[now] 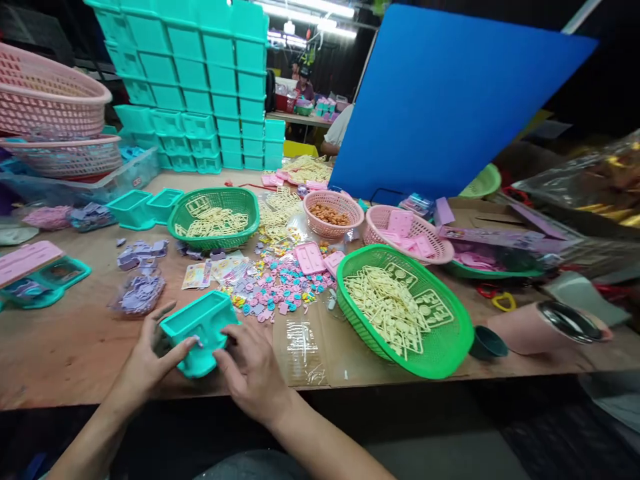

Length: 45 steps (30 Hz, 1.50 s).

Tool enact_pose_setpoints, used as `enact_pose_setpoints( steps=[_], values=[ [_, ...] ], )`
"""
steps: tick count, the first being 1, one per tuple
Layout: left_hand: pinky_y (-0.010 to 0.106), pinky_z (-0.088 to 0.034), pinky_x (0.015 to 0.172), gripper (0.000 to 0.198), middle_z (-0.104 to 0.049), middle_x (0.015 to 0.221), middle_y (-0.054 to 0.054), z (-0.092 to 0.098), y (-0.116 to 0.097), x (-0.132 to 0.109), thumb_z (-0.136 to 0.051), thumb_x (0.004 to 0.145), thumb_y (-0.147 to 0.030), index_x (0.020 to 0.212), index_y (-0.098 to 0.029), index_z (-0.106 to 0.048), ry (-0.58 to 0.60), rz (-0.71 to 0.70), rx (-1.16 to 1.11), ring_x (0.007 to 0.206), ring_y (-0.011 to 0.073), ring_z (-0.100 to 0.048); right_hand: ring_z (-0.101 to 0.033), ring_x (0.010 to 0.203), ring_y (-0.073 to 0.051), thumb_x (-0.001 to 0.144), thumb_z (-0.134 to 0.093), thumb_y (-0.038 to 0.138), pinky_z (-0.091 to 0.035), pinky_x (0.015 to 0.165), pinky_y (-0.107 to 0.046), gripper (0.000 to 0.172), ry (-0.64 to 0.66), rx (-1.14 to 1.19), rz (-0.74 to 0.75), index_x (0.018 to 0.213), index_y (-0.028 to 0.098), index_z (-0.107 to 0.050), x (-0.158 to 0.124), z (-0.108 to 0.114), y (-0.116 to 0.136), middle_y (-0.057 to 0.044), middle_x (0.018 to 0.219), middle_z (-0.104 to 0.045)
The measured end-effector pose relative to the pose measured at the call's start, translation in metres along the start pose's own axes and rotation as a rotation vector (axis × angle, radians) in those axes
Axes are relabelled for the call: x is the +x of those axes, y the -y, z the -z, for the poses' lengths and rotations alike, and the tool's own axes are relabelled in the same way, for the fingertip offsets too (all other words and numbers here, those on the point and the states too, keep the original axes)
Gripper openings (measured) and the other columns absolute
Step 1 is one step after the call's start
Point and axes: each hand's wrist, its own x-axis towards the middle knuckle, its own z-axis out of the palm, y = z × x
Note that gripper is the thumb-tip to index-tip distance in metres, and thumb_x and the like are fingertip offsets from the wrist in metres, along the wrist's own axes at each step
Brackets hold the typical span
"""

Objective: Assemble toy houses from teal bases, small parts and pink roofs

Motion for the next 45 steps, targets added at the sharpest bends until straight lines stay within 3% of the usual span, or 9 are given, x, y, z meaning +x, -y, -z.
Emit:
enact_pose_setpoints(
  steps=[4, 8, 13, 18, 28, 33, 38, 42, 45],
  values=[
    [0.037, -0.057, 0.085, 0.081, -0.068, 0.116, 0.01, -0.013, -0.009, -0.001, -0.086, 0.062, -0.052, 0.129, -0.024, -0.051, 0.033, 0.045, -0.079, 0.109, 0.0326, -0.066, -0.064, 0.099, -0.023, 0.099, -0.055, 0.022, -0.052, 0.088, -0.039, 0.018, -0.257, -0.339, -0.062, 0.116, 0.022, -0.061, -0.011, 0.063, -0.06, -0.008, 0.103, -0.069],
    [0.036, -0.058, 0.083, 0.079, -0.071, 0.113, 0.01, -0.039, -0.018, -0.001, -0.087, 0.059, -0.051, 0.125, -0.024, -0.054, 0.116, 0.076, -0.181, 0.104, 0.0325, -0.067, -0.067, 0.099, -0.024, 0.101, -0.047, 0.021, -0.054, 0.089, -0.039, 0.02, -0.258, -0.521, -0.048, 0.116, 0.02, -0.06, -0.018, 0.108, -0.116, -0.01, 0.104, -0.069],
    [0.039, -0.053, 0.092, 0.075, -0.072, 0.117, 0.01, -0.061, -0.026, 0.007, -0.084, 0.065, -0.052, 0.128, -0.024, -0.054, 0.155, 0.128, -0.202, 0.111, 0.0338, -0.066, -0.064, 0.108, -0.026, 0.1, -0.037, 0.017, -0.05, 0.098, -0.041, 0.031, -0.198, -0.667, -0.161, 0.119, 0.014, -0.061, 0.033, 0.097, -0.143, -0.016, 0.111, -0.069],
    [0.037, -0.055, 0.089, 0.08, -0.072, 0.119, 0.01, -0.064, -0.031, 0.013, -0.086, 0.062, -0.051, 0.13, -0.024, -0.052, 0.228, 0.148, -0.253, 0.112, 0.0344, -0.066, -0.045, 0.131, -0.04, 0.085, -0.064, 0.02, -0.026, 0.113, -0.061, 0.052, -0.165, -0.75, -0.444, 0.134, 0.005, -0.054, 0.116, 0.091, -0.165, -0.026, 0.128, -0.063],
    [0.042, -0.055, 0.096, 0.082, -0.069, 0.132, 0.011, -0.05, -0.017, 0.026, -0.082, 0.069, -0.055, 0.139, -0.026, -0.052, 0.182, 0.245, -0.349, 0.124, 0.0373, -0.061, -0.064, 0.102, -0.02, 0.099, -0.048, 0.021, -0.049, 0.093, -0.032, 0.032, -0.1, -0.609, -0.385, 0.124, 0.022, -0.067, 0.151, 0.047, -0.141, -0.008, 0.112, -0.072],
    [0.046, -0.057, 0.097, 0.077, -0.071, 0.131, 0.008, -0.04, -0.012, 0.033, -0.079, 0.068, -0.058, 0.136, -0.029, -0.057, 0.201, 0.319, -0.435, 0.121, 0.0379, -0.064, -0.061, 0.113, -0.033, 0.087, -0.049, 0.002, -0.045, 0.099, -0.05, 0.033, -0.183, -0.713, -0.619, 0.112, 0.007, -0.071, 0.174, 0.085, -0.175, -0.025, 0.112, -0.068],
    [0.05, -0.059, 0.093, 0.073, -0.077, 0.116, 0.011, -0.03, -0.002, 0.033, -0.079, 0.065, -0.062, 0.126, -0.023, -0.066, 0.18, 0.494, -0.546, 0.116, 0.0409, -0.067, -0.062, 0.112, -0.038, 0.084, -0.052, 0.002, -0.045, 0.096, -0.053, 0.025, -0.206, -0.743, -0.725, 0.098, 0.004, -0.072, 0.182, 0.112, -0.187, -0.029, 0.107, -0.066],
    [0.047, -0.059, 0.091, 0.063, -0.078, 0.109, 0.012, -0.023, -0.004, 0.026, -0.078, 0.07, -0.06, 0.117, -0.018, -0.068, 0.071, 0.498, -0.592, 0.111, 0.0381, -0.069, -0.06, 0.116, -0.029, 0.092, -0.047, 0.007, -0.046, 0.1, -0.043, 0.029, -0.153, -0.679, -0.562, 0.111, 0.008, -0.068, 0.165, 0.094, -0.144, -0.022, 0.122, -0.06],
    [0.04, -0.058, 0.088, 0.059, -0.077, 0.107, 0.008, -0.014, -0.008, 0.019, -0.079, 0.072, -0.058, 0.114, -0.019, -0.064, 0.003, 0.391, -0.514, 0.105, 0.032, -0.07, -0.065, 0.097, -0.019, 0.092, -0.056, 0.016, -0.052, 0.09, -0.032, 0.022, 0.02, -0.348, -0.285, 0.112, 0.017, -0.064, 0.133, 0.075, -0.087, -0.008, 0.105, -0.066]
  ],
)
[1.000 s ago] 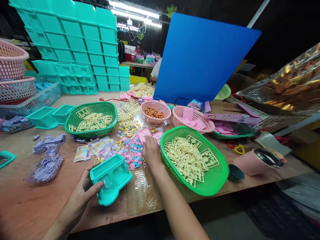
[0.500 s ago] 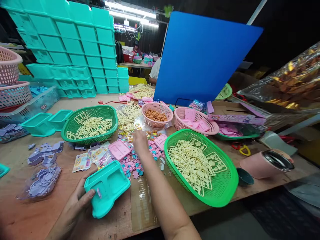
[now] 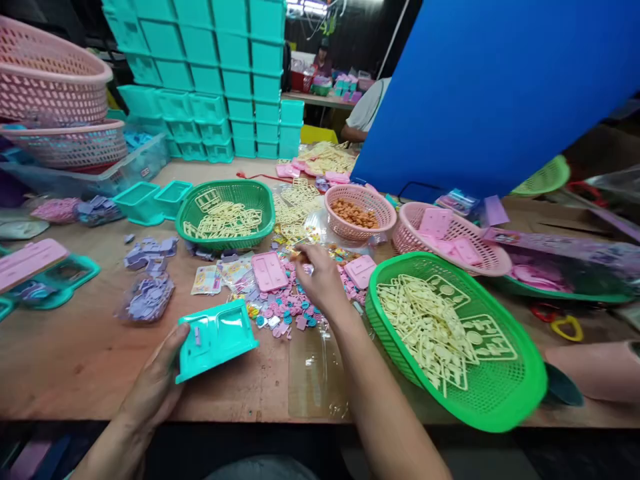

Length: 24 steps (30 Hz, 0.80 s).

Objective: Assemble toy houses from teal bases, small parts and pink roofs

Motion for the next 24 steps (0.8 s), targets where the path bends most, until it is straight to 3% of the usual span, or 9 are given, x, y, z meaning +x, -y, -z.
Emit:
enact_pose_setpoints(
  steps=[3, 5, 7, 12, 17, 21, 24],
  values=[
    [0.034, -0.056, 0.081, 0.066, -0.074, 0.106, 0.005, 0.004, -0.002, -0.009, -0.081, 0.071, -0.058, 0.121, -0.022, -0.057, -0.02, -0.107, 0.132, 0.099, 0.027, -0.07, -0.063, 0.083, -0.015, 0.089, -0.057, 0.013, -0.053, 0.075, -0.028, 0.015, 0.311, 0.331, 0.306, 0.1, 0.021, -0.063, -0.047, 0.004, 0.045, -0.002, 0.093, -0.064],
    [0.033, -0.055, 0.079, 0.072, -0.072, 0.106, 0.005, 0.003, -0.001, -0.015, -0.082, 0.07, -0.058, 0.126, -0.022, -0.053, -0.005, -0.144, 0.214, 0.098, 0.0265, -0.069, -0.061, 0.08, -0.014, 0.087, -0.058, 0.009, -0.051, 0.069, -0.026, 0.016, 0.513, 0.326, 0.427, 0.094, 0.021, -0.064, -0.066, 0.003, 0.064, -0.002, 0.093, -0.063],
    [0.033, -0.054, 0.08, 0.074, -0.071, 0.106, 0.006, 0.001, 0.002, -0.019, -0.082, 0.069, -0.057, 0.127, -0.021, -0.052, 0.007, -0.16, 0.255, 0.1, 0.0269, -0.068, -0.061, 0.079, -0.014, 0.086, -0.062, 0.008, -0.05, 0.067, -0.026, 0.017, 0.598, 0.24, 0.454, 0.095, 0.021, -0.065, -0.077, -0.003, 0.072, -0.002, 0.094, -0.063],
    [0.033, -0.053, 0.077, 0.069, -0.071, 0.103, 0.005, 0.001, 0.011, -0.026, -0.079, 0.072, -0.06, 0.122, -0.02, -0.054, 0.017, -0.098, 0.172, 0.094, 0.0255, -0.068, -0.058, 0.076, -0.014, 0.082, -0.08, 0.021, -0.048, 0.065, -0.027, 0.034, 0.435, 0.213, 0.32, 0.109, 0.02, -0.059, -0.085, -0.024, 0.063, -0.001, 0.093, -0.061],
    [0.033, -0.052, 0.076, 0.07, -0.071, 0.1, 0.005, 0.005, 0.015, -0.028, -0.081, 0.068, -0.059, 0.12, -0.019, -0.057, 0.009, -0.082, 0.177, 0.09, 0.0245, -0.068, -0.056, 0.076, -0.013, 0.095, -0.066, 0.032, -0.047, 0.067, -0.027, 0.012, 0.267, 0.325, 0.351, 0.092, 0.02, -0.065, -0.093, -0.037, 0.051, -0.001, 0.089, -0.056],
    [0.033, -0.052, 0.077, 0.066, -0.072, 0.097, 0.005, 0.008, 0.016, -0.027, -0.078, 0.072, -0.06, 0.12, -0.019, -0.059, 0.087, -0.046, 0.261, 0.088, 0.0238, -0.067, -0.057, 0.073, -0.014, 0.1, -0.059, 0.036, -0.045, 0.065, -0.027, 0.027, 0.183, 0.348, 0.368, 0.078, 0.019, -0.062, -0.093, -0.048, 0.047, -0.001, 0.08, -0.056],
    [0.033, -0.052, 0.076, 0.068, -0.072, 0.096, 0.004, 0.009, 0.015, -0.026, -0.077, 0.073, -0.061, 0.124, -0.021, -0.058, 0.091, -0.011, 0.27, 0.088, 0.024, -0.068, -0.057, 0.072, -0.015, 0.1, -0.057, 0.036, -0.047, 0.065, -0.028, 0.028, 0.108, 0.37, 0.347, 0.079, 0.02, -0.061, -0.094, -0.054, 0.047, -0.001, 0.076, -0.057]
  ],
)
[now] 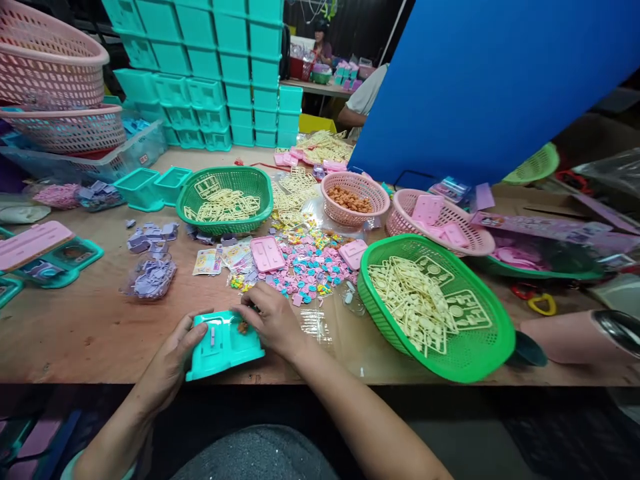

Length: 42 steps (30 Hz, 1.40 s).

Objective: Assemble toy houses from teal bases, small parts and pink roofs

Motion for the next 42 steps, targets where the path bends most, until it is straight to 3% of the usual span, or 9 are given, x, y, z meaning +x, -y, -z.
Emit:
enact_pose_setpoints(
  steps=[7, 11, 15, 22, 29, 33, 36, 39, 42],
  values=[
    [0.032, -0.053, 0.071, 0.068, -0.071, 0.101, 0.005, 0.0, 0.0, 0.004, -0.076, 0.073, -0.062, 0.126, -0.022, -0.058, 0.02, 0.052, 0.042, 0.087, 0.0242, -0.068, -0.066, 0.099, -0.019, 0.099, -0.058, 0.034, -0.057, 0.084, -0.035, 0.017, -0.067, 0.006, -0.027, 0.105, 0.022, -0.07, -0.026, 0.016, -0.001, -0.007, 0.104, -0.068],
    [0.032, -0.053, 0.074, 0.058, -0.071, 0.094, 0.002, -0.005, -0.002, 0.005, -0.074, 0.075, -0.062, 0.116, -0.022, -0.06, 0.098, 0.064, 0.025, 0.085, 0.0235, -0.068, -0.064, 0.115, -0.027, 0.1, -0.049, 0.022, -0.051, 0.103, -0.051, 0.03, -0.245, -0.46, -0.157, 0.125, 0.022, -0.064, -0.067, 0.065, -0.041, -0.013, 0.118, -0.07],
    [0.03, -0.051, 0.072, 0.047, -0.071, 0.086, 0.002, -0.016, -0.003, 0.004, -0.071, 0.077, -0.064, 0.095, -0.02, -0.063, 0.074, 0.032, -0.008, 0.08, 0.022, -0.067, -0.061, 0.12, -0.034, 0.099, -0.044, 0.02, -0.05, 0.102, -0.059, 0.035, -0.235, -0.712, -0.18, 0.129, 0.015, -0.061, -0.099, 0.092, -0.063, -0.021, 0.123, -0.067],
    [0.032, -0.052, 0.072, 0.06, -0.073, 0.095, 0.005, -0.028, -0.002, 0.0, -0.076, 0.072, -0.062, 0.113, -0.019, -0.064, 0.049, 0.003, 0.073, 0.081, 0.0228, -0.067, -0.065, 0.102, -0.022, 0.097, -0.061, 0.023, -0.057, 0.087, -0.039, 0.022, -0.022, -0.117, -0.023, 0.118, 0.024, -0.065, -0.065, 0.042, 0.013, -0.008, 0.11, -0.068],
    [0.033, -0.052, 0.075, 0.059, -0.071, 0.097, 0.005, -0.019, -0.003, 0.0, -0.075, 0.075, -0.062, 0.114, -0.019, -0.062, 0.085, -0.005, 0.126, 0.085, 0.023, -0.066, -0.063, 0.094, -0.02, 0.099, -0.052, 0.016, -0.054, 0.085, -0.038, 0.019, 0.074, -0.063, 0.029, 0.101, 0.022, -0.07, -0.053, 0.033, 0.011, -0.006, 0.098, -0.068],
    [0.033, -0.052, 0.074, 0.056, -0.073, 0.096, 0.003, -0.016, -0.003, 0.003, -0.074, 0.074, -0.064, 0.109, -0.022, -0.062, 0.064, 0.041, 0.11, 0.087, 0.0248, -0.068, -0.061, 0.111, -0.025, 0.098, -0.044, 0.01, -0.053, 0.093, -0.043, 0.032, -0.19, -0.448, -0.09, 0.124, 0.018, -0.063, -0.077, 0.053, -0.017, -0.015, 0.122, -0.065],
    [0.033, -0.053, 0.078, 0.056, -0.074, 0.103, 0.004, -0.014, -0.007, 0.006, -0.074, 0.074, -0.064, 0.109, -0.022, -0.062, 0.08, 0.049, 0.083, 0.095, 0.027, -0.07, -0.062, 0.106, -0.031, 0.093, -0.038, 0.002, -0.053, 0.089, -0.048, 0.043, -0.206, -0.917, -0.257, 0.129, 0.009, -0.059, -0.097, 0.078, -0.052, -0.024, 0.13, -0.063],
    [0.034, -0.055, 0.079, 0.059, -0.075, 0.11, 0.006, -0.015, -0.009, 0.006, -0.076, 0.074, -0.063, 0.114, -0.021, -0.061, 0.119, 0.072, 0.021, 0.1, 0.0287, -0.07, -0.064, 0.092, -0.029, 0.091, -0.037, 0.001, -0.053, 0.081, -0.042, 0.042, -0.17, -1.079, -0.32, 0.122, 0.01, -0.064, -0.106, 0.096, -0.074, -0.02, 0.11, -0.071],
    [0.035, -0.057, 0.078, 0.061, -0.075, 0.11, 0.009, -0.015, -0.009, 0.002, -0.077, 0.074, -0.061, 0.116, -0.019, -0.061, 0.114, 0.105, -0.036, 0.1, 0.0298, -0.071, -0.063, 0.088, -0.027, 0.096, -0.043, 0.012, -0.053, 0.082, -0.04, 0.031, -0.224, -1.009, -0.243, 0.115, 0.013, -0.067, -0.102, 0.095, -0.068, -0.015, 0.096, -0.073]
  ],
)
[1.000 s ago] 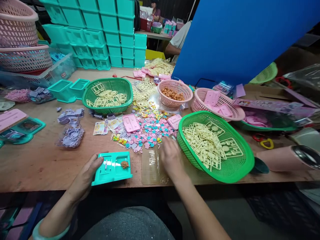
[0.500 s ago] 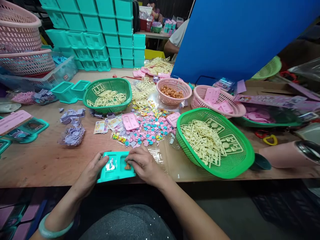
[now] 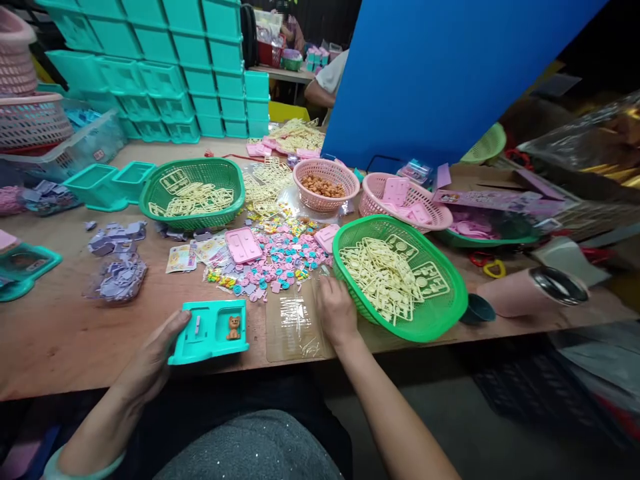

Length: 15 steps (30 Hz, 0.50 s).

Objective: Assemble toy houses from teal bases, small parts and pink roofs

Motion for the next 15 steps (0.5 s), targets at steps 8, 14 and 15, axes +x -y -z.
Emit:
enact_pose_setpoints(
  steps=[8, 14, 15],
  values=[
    [0.029, -0.057, 0.07, 0.051, -0.074, 0.095, 0.003, 0.016, 0.003, -0.009, -0.08, 0.072, -0.056, 0.102, -0.021, -0.06, -0.107, -0.053, -0.052, 0.09, 0.0239, -0.071, -0.063, 0.063, -0.016, 0.096, -0.056, 0.032, -0.054, 0.06, -0.029, 0.018, 0.246, 0.721, -0.274, 0.105, 0.019, -0.065, -0.019, 0.018, 0.056, -0.004, 0.082, -0.069],
    [0.032, -0.059, 0.072, 0.059, -0.076, 0.099, 0.006, 0.015, -0.001, -0.008, -0.082, 0.069, -0.058, 0.107, -0.018, -0.062, -0.075, -0.055, -0.029, 0.091, 0.0268, -0.073, -0.054, 0.13, -0.028, 0.096, -0.043, 0.009, -0.051, 0.104, -0.048, 0.045, 0.307, 0.474, 0.393, 0.139, 0.017, -0.054, -0.013, 0.021, 0.034, -0.016, 0.14, -0.059],
    [0.033, -0.059, 0.071, 0.059, -0.076, 0.099, 0.007, 0.014, -0.002, -0.007, -0.081, 0.069, -0.059, 0.107, -0.018, -0.063, -0.062, -0.059, -0.023, 0.091, 0.0275, -0.073, -0.05, 0.135, -0.029, 0.096, -0.043, 0.008, -0.049, 0.107, -0.049, 0.048, 0.34, 0.446, 0.502, 0.142, 0.017, -0.052, -0.009, 0.02, 0.033, -0.016, 0.145, -0.056]
  ],
)
